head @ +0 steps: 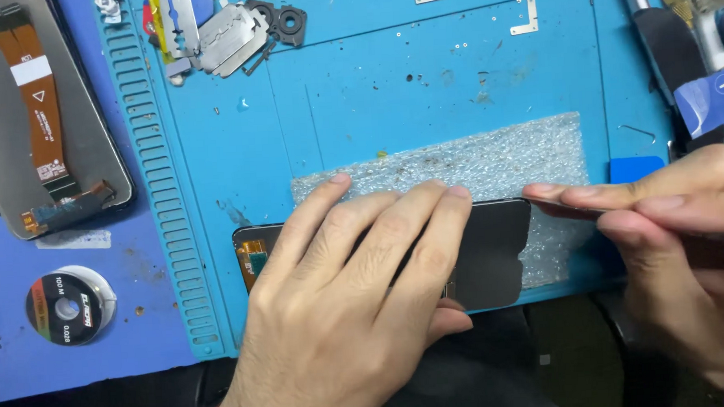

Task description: Cleaning and prying a smartphone screen assembly using a cloth and a metal tool

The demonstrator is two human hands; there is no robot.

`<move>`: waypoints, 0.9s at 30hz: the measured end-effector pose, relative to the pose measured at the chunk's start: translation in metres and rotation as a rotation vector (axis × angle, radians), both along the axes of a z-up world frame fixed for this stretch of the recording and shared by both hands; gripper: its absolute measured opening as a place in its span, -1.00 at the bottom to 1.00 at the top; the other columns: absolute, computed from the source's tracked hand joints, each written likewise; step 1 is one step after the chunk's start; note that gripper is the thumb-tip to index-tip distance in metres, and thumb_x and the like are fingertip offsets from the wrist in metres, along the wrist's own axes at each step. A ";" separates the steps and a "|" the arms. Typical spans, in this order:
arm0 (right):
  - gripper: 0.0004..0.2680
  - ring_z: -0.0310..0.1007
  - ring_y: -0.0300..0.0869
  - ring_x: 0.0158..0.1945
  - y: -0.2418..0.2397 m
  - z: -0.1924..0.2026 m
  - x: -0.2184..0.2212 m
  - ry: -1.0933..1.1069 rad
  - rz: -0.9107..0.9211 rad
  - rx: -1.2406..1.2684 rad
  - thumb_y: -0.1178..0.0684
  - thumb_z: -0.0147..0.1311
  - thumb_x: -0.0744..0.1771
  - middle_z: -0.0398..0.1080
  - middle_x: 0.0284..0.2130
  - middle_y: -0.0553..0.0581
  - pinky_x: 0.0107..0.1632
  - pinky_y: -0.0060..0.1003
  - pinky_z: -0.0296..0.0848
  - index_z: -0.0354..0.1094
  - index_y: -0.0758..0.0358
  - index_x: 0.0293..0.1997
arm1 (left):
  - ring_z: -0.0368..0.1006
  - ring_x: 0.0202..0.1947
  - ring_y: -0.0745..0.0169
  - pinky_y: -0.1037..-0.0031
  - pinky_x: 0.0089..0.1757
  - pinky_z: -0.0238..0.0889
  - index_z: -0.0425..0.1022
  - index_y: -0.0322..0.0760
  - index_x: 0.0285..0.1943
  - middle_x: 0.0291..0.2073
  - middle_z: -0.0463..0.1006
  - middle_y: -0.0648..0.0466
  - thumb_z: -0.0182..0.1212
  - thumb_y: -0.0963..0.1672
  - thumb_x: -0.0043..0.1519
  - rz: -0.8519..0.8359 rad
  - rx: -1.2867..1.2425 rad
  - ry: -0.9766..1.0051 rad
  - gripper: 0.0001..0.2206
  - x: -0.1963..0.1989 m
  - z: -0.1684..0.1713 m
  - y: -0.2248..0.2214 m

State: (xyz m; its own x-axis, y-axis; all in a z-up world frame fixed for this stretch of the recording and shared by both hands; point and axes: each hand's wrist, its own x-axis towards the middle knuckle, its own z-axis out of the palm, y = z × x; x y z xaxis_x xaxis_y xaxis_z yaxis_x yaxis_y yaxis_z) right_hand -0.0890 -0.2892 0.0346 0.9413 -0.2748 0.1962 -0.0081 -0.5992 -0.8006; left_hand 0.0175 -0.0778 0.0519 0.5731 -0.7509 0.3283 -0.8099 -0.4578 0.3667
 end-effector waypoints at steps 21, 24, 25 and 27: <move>-0.72 0.69 0.05 0.00 -0.026 -0.002 0.025 0.205 0.184 -0.014 0.06 -0.17 0.40 0.56 -0.10 0.42 0.14 -0.20 0.65 0.44 0.53 -0.27 | 0.49 -0.11 0.19 0.16 0.19 0.37 0.60 -0.28 0.11 -0.05 0.59 0.09 -0.15 -0.13 0.50 0.089 -0.069 -0.058 -0.69 -0.003 -0.004 0.002; -0.73 0.66 0.05 0.08 -0.039 -0.019 0.015 0.206 0.175 0.049 0.04 -0.25 0.46 0.54 -0.05 0.37 0.26 -0.15 0.61 0.37 0.45 -0.18 | 0.50 -0.11 0.17 0.15 0.21 0.37 0.58 -0.31 0.11 -0.07 0.57 0.07 0.00 -0.18 0.46 0.084 -0.096 -0.023 -0.78 -0.003 -0.003 0.005; -0.74 0.63 0.07 0.14 -0.045 -0.029 0.009 0.189 0.148 0.126 0.00 -0.29 0.50 0.51 -0.02 0.34 0.37 -0.07 0.59 0.31 0.37 -0.10 | 0.51 -0.11 0.15 0.14 0.22 0.38 0.58 -0.33 0.11 -0.07 0.56 0.05 0.09 -0.21 0.43 0.072 -0.118 0.003 -0.82 -0.003 -0.003 0.006; -0.76 0.67 0.10 0.00 -0.024 -0.008 0.030 0.148 0.180 0.065 0.06 -0.17 0.42 0.52 -0.13 0.40 0.21 -0.07 0.68 0.37 0.45 -0.25 | 0.53 -0.09 0.15 0.13 0.23 0.36 0.58 -0.34 0.13 -0.06 0.57 0.05 0.36 -0.10 0.30 0.062 -0.118 0.005 -0.72 -0.002 -0.002 0.008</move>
